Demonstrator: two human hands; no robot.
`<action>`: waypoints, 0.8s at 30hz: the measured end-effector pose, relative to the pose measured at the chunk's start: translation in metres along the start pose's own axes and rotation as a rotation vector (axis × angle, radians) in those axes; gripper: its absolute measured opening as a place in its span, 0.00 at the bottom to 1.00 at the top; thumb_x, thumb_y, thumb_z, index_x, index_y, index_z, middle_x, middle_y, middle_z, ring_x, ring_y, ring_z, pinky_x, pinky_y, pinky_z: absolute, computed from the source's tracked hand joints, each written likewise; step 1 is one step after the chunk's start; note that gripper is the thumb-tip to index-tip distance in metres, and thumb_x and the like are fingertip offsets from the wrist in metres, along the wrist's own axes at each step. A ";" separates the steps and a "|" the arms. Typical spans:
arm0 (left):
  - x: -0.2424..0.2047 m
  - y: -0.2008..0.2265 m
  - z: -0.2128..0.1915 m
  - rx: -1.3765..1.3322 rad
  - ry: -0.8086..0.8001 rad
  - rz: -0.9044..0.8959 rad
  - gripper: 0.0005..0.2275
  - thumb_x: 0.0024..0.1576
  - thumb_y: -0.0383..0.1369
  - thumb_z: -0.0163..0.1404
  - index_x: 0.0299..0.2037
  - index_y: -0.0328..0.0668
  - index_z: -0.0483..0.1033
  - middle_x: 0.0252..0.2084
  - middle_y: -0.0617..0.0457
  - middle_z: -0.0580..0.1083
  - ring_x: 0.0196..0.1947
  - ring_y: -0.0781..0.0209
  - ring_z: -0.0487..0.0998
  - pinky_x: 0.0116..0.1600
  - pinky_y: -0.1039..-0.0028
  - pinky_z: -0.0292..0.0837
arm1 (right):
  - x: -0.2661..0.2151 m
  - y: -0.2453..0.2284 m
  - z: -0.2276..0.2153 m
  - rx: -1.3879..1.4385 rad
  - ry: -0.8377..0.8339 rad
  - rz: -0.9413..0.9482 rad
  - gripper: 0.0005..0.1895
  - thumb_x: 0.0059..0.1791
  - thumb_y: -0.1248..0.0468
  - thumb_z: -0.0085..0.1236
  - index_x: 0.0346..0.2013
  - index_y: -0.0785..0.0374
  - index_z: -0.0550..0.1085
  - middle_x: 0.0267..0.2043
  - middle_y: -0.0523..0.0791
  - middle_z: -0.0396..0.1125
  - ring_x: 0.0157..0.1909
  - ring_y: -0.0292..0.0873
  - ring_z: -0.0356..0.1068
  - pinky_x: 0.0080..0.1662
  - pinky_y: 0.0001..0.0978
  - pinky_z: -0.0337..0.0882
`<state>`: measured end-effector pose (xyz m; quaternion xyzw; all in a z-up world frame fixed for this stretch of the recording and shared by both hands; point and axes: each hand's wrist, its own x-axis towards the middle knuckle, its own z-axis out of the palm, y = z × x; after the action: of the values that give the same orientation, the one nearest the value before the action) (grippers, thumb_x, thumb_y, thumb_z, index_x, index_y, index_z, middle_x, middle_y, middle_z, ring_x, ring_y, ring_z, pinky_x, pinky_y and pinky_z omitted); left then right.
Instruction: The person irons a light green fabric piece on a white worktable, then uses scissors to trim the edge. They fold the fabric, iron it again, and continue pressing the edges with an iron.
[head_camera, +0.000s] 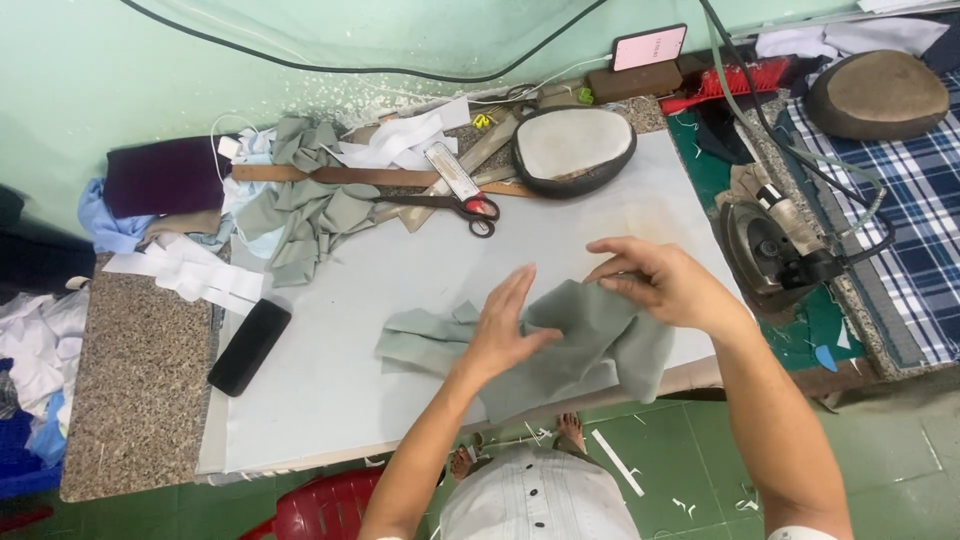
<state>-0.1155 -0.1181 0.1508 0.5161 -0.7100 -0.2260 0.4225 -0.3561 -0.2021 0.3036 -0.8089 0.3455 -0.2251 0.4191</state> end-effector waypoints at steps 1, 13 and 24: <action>0.009 -0.009 0.007 -0.002 -0.001 0.000 0.44 0.48 0.47 0.66 0.72 0.34 0.57 0.68 0.33 0.64 0.69 0.33 0.62 0.72 0.47 0.54 | 0.000 -0.003 0.000 -0.001 0.001 0.002 0.22 0.48 0.72 0.58 0.57 0.64 0.72 0.42 0.47 0.81 0.47 0.51 0.79 0.57 0.50 0.72; -0.008 -0.157 -0.017 0.489 -0.382 -0.211 0.10 0.51 0.33 0.53 0.44 0.52 0.76 0.38 0.47 0.81 0.38 0.37 0.79 0.38 0.52 0.68 | -0.034 -0.007 -0.059 -0.064 0.234 -0.020 0.20 0.50 0.76 0.56 0.58 0.68 0.70 0.47 0.48 0.77 0.50 0.42 0.78 0.54 0.33 0.78; -0.152 -0.073 -0.237 0.935 0.693 -0.065 0.29 0.30 0.16 0.43 0.49 0.29 0.77 0.44 0.42 0.75 0.44 0.40 0.76 0.47 0.55 0.67 | -0.058 0.075 0.005 -1.118 0.259 -0.220 0.24 0.33 0.76 0.53 0.40 0.53 0.78 0.37 0.39 0.72 0.35 0.41 0.72 0.26 0.31 0.63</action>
<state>0.1382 0.0229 0.1675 0.7133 -0.5384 0.2805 0.3503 -0.4187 -0.1873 0.2344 -0.9042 0.3744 -0.1479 -0.1430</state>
